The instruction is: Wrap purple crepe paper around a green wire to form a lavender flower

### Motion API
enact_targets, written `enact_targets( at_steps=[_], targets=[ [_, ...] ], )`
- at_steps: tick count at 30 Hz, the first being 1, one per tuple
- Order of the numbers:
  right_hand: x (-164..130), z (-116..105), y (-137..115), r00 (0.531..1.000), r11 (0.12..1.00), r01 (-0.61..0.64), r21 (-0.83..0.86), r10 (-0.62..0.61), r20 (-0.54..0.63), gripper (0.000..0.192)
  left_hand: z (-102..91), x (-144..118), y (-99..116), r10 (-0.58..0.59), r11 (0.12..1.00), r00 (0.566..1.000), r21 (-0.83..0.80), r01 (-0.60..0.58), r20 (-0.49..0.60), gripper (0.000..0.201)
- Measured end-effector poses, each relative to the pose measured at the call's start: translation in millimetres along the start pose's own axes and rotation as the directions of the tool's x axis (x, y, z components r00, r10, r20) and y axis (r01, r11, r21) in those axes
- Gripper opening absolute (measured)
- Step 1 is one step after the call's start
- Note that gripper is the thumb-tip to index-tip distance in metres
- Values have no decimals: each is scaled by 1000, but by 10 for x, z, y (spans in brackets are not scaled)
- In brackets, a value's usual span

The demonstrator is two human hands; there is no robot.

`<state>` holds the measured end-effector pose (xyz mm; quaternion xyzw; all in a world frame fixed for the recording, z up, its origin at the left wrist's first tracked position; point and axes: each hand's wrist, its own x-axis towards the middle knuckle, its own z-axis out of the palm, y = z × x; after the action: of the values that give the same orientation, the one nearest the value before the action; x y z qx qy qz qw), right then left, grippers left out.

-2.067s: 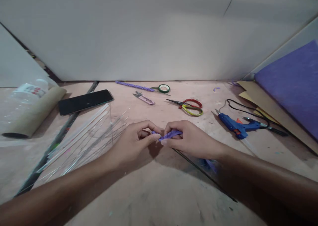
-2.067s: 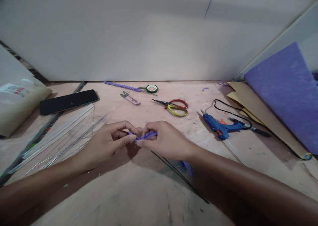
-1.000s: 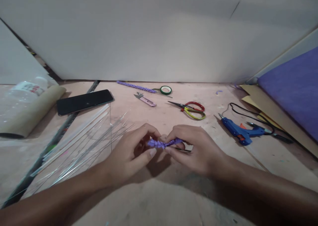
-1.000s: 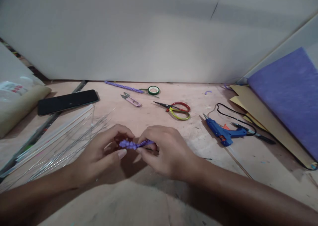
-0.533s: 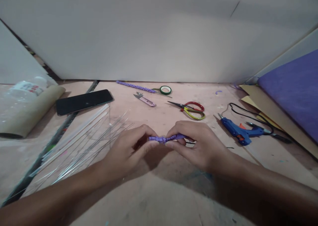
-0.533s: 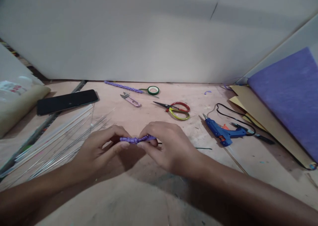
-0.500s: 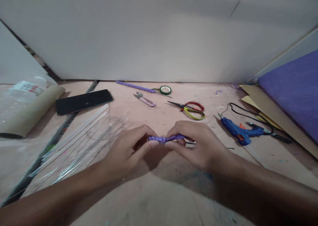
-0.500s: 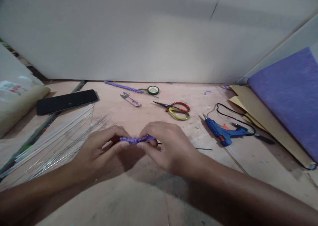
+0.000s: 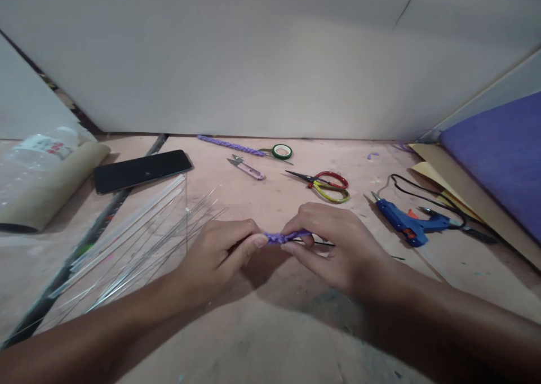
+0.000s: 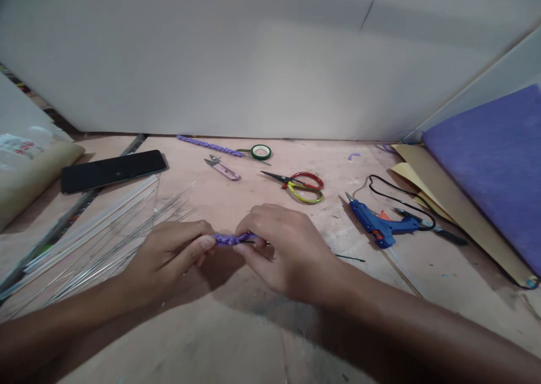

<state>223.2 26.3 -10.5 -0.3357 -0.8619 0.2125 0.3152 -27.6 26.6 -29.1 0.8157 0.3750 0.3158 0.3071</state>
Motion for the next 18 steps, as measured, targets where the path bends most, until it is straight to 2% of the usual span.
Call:
enact_targets(
  at_steps=[5,8,11,12,14,18],
  targets=[
    [11,-2,-4,1000,1000,-23,-6,23,2,6,4,-11,-12,-11,1000,1000,0,11,13,38],
    [16,-6,-4,999,999,-48,19,48,11,6,14,-50,-27,-16,1000,1000,-12,16,-1,18],
    [12,-9,-7,997,995,-80,60,79,23,5,26,-90,-42,-3,1000,999,-7,3,-41,25],
    [9,-9,-8,996,994,-87,68,86,28,4,29,-96,-43,11,1000,999,10,-11,-49,21],
    [-1,-6,-8,994,992,-100,72,97,44,5,31,-93,-36,23,999,999,32,-22,-35,12],
    [-17,8,-12,994,994,-102,49,99,54,5,32,-56,19,-52,997,998,-50,53,25,15]
  ],
)
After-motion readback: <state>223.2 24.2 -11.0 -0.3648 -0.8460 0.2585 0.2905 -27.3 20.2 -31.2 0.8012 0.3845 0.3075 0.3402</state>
